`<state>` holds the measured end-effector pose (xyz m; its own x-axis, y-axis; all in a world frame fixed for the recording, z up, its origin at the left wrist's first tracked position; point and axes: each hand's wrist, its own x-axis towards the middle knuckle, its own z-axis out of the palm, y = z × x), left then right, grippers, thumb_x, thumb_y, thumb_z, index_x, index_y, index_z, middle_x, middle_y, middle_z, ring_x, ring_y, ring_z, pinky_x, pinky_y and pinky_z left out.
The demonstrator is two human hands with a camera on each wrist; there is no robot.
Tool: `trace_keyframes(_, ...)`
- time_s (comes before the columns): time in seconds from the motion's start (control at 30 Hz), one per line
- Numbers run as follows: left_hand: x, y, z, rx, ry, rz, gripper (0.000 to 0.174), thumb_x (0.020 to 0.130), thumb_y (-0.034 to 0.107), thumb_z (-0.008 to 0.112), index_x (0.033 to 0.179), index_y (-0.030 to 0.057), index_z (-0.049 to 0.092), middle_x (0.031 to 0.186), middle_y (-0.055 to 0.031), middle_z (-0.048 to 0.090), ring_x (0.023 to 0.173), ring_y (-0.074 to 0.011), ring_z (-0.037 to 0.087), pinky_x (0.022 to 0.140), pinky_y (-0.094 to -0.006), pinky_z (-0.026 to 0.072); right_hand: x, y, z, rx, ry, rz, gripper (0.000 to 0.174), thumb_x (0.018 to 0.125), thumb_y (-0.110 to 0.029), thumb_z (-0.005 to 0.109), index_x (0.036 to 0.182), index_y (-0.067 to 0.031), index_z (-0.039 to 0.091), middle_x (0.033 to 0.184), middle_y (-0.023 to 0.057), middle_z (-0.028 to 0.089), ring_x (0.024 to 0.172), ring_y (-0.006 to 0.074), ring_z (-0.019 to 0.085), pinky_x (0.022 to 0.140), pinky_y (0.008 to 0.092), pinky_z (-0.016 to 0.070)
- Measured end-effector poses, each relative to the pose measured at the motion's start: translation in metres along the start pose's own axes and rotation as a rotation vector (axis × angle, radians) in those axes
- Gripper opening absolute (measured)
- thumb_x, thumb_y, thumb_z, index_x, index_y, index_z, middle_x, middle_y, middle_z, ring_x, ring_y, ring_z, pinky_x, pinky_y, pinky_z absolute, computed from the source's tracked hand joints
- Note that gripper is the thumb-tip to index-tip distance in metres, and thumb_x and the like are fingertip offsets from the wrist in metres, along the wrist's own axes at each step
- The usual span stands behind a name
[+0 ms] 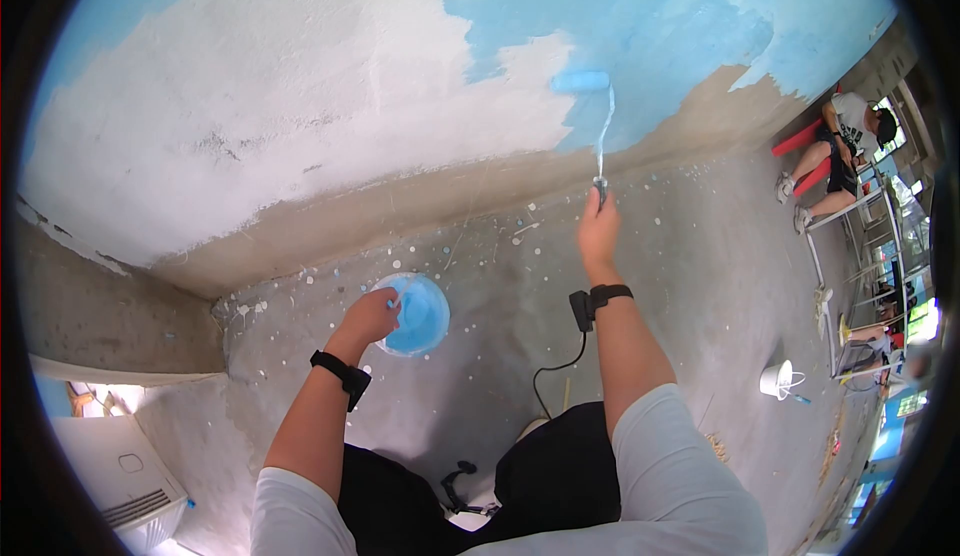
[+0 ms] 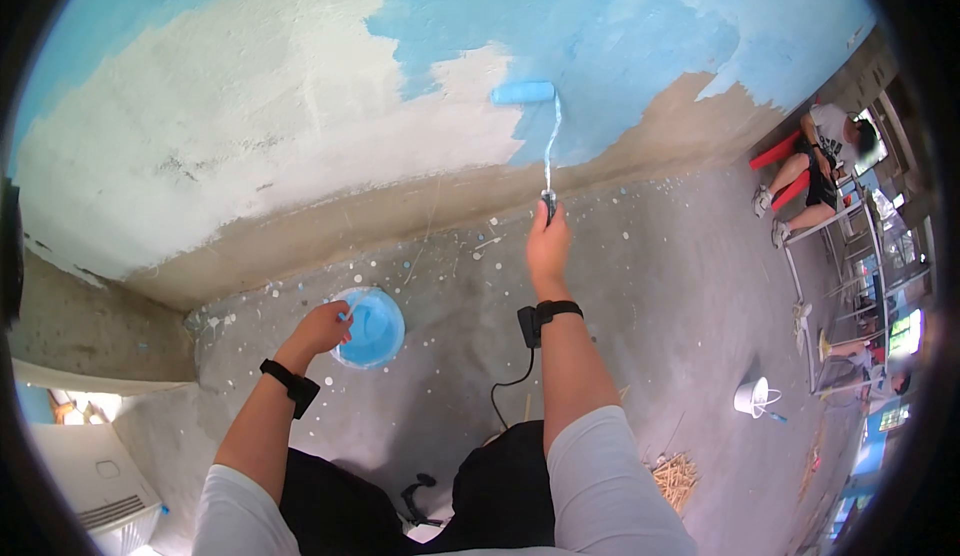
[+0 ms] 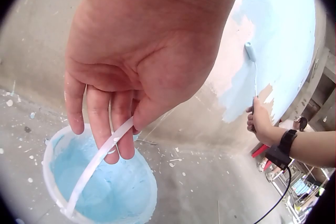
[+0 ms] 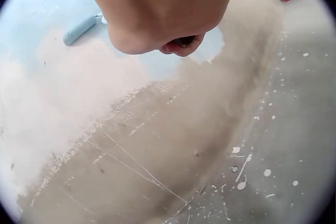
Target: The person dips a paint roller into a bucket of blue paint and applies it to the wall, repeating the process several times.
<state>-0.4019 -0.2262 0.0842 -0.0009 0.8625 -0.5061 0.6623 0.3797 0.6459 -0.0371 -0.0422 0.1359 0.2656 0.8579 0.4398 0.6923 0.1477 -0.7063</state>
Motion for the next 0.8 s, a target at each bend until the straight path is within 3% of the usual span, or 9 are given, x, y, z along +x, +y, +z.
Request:
trace_keyframes(0.23,0.005,-0.007,0.004,0.057,0.031,0.07,0.013,0.09,0.02,0.056,0.093,0.0089,0.063,0.079,-0.0114,0.07,0.075,-0.0291,0.069,0.069,-0.0399,0.0511,0.034,-0.073,-0.016,0.105,0.068,-0.09,0.034,0.101,-0.031,0.049,0.099,0.0015,0.058,0.075,0.0235,0.063,0.073,0.0458,0.06,0.063,0.0485,0.0456)
trace_keyframes(0.33,0.002,-0.001,0.001,-0.002,-0.008,0.003,0.014,0.09,0.021,0.057,0.093,0.0088,0.063,0.079,-0.0116,0.07,0.075,-0.0294,0.069,0.069,-0.0406,0.0512,0.022,-0.051,-0.006,-0.009,-0.043,-0.004,0.039,0.102,-0.032,0.047,0.109,0.004,0.059,0.082,0.0241,0.064,0.078,0.0437,0.061,0.07,0.0456,0.0469)
trace_keyframes(0.53,0.0,-0.003,0.001,0.014,0.022,0.036,0.014,0.09,0.02,0.057,0.093,0.0079,0.063,0.08,-0.0124,0.07,0.075,-0.029,0.069,0.069,-0.0408,0.0513,-0.017,0.018,0.004,-0.06,-0.131,0.049,0.038,0.101,-0.032,0.048,0.109,0.0034,0.06,0.083,0.0255,0.064,0.079,0.0435,0.061,0.07,0.046,0.0471)
trace_keyframes(0.67,0.002,-0.001,0.001,-0.014,0.001,0.004,0.014,0.09,0.02,0.058,0.094,0.0076,0.063,0.08,-0.0129,0.07,0.075,-0.0296,0.069,0.069,-0.0412,0.0513,0.004,-0.019,-0.012,-0.041,-0.064,-0.047,0.038,0.101,-0.032,0.048,0.108,0.0032,0.06,0.082,0.0246,0.063,0.077,0.0432,0.061,0.069,0.0456,0.0468)
trace_keyframes(0.73,0.003,-0.001,0.002,0.0,0.029,0.066,0.014,0.089,0.011,0.053,0.094,0.0029,0.062,0.075,-0.0124,0.07,0.067,-0.0211,0.068,0.061,-0.0339,0.0522,0.016,-0.051,-0.015,-0.025,-0.047,-0.041,0.038,0.102,-0.032,0.047,0.105,0.003,0.06,0.08,0.0236,0.063,0.074,0.0423,0.06,0.067,0.0449,0.0461)
trace_keyframes(0.8,0.005,-0.002,0.004,0.015,0.032,0.073,0.014,0.089,0.011,0.053,0.094,0.003,0.062,0.075,-0.0123,0.07,0.067,-0.0211,0.068,0.061,-0.0338,0.0523,0.024,-0.073,-0.015,-0.004,-0.032,-0.051,0.035,0.101,-0.032,0.049,0.103,0.0013,0.059,0.079,0.0231,0.063,0.074,0.043,0.061,0.066,0.0465,0.0462)
